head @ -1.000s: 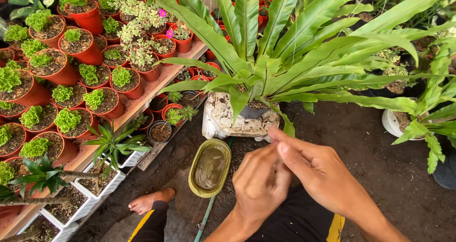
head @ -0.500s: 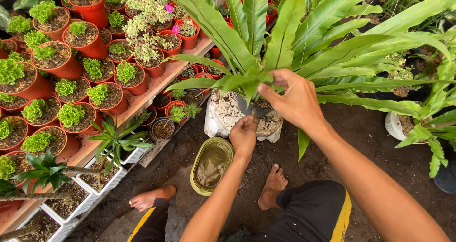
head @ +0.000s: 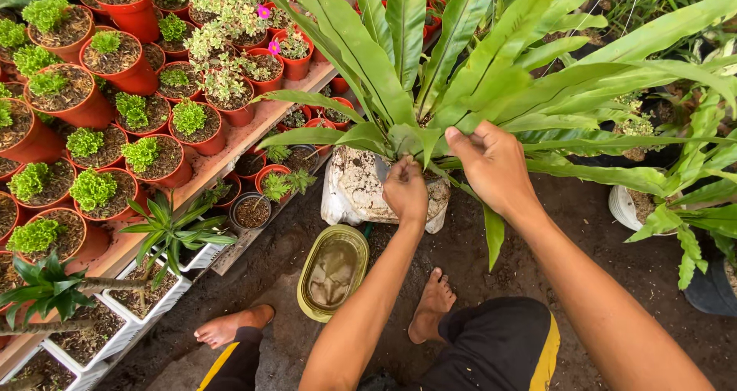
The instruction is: The person wipes the leaves of a large potted fern with a wet cloth, repeatedly dipping the cloth into a small container of water. The person handles each leaf individually, wiping both sides and moving around the plant to reach different leaves.
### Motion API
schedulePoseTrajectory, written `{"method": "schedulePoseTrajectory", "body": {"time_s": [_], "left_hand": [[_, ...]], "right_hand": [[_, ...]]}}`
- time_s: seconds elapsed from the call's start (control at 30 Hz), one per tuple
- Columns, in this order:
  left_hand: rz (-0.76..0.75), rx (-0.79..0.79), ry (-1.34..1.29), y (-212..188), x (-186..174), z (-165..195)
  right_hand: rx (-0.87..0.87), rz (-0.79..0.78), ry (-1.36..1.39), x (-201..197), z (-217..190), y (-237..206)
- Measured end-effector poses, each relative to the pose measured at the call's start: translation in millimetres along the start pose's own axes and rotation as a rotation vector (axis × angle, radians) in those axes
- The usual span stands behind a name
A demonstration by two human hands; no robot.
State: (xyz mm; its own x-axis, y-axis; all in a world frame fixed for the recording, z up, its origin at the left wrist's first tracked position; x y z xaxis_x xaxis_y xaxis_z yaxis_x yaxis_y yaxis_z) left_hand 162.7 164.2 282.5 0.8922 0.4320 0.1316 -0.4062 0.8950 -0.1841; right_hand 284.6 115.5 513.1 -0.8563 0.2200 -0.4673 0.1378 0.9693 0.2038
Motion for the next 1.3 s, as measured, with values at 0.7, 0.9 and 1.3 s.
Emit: {"method": "schedulePoseTrajectory", "body": {"time_s": [0.7, 0.9, 1.3], "left_hand": [[-0.241, 0.279, -0.077, -124.1, 1.3, 179.2], [-0.215, 0.154, -0.11, -126.1, 1.1, 177.4], [-0.294, 0.289, -0.395, -160.0, 11.9, 228.4]], "right_hand": [[0.219, -0.006, -0.261, -38.8, -18.4, -27.1], [-0.008, 0.038, -0.008, -46.0, -52.9, -36.5], [-0.08, 0.046, -0.226, -78.9, -95.9, -56.3]]}}
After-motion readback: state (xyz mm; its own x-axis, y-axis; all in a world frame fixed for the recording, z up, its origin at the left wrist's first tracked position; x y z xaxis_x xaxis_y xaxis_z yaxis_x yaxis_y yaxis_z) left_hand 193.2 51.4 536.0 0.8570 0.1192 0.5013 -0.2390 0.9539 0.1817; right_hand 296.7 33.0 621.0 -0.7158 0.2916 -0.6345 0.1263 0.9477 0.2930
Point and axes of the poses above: each hand's wrist, its own y-axis towards the middle knuckle, its own x-axis out of the palm, z = x × y, the point moved 10 cm from there along y, towards the middle knuckle, and after that the axes turned 1 degree about -x, right-handed, at the moved point
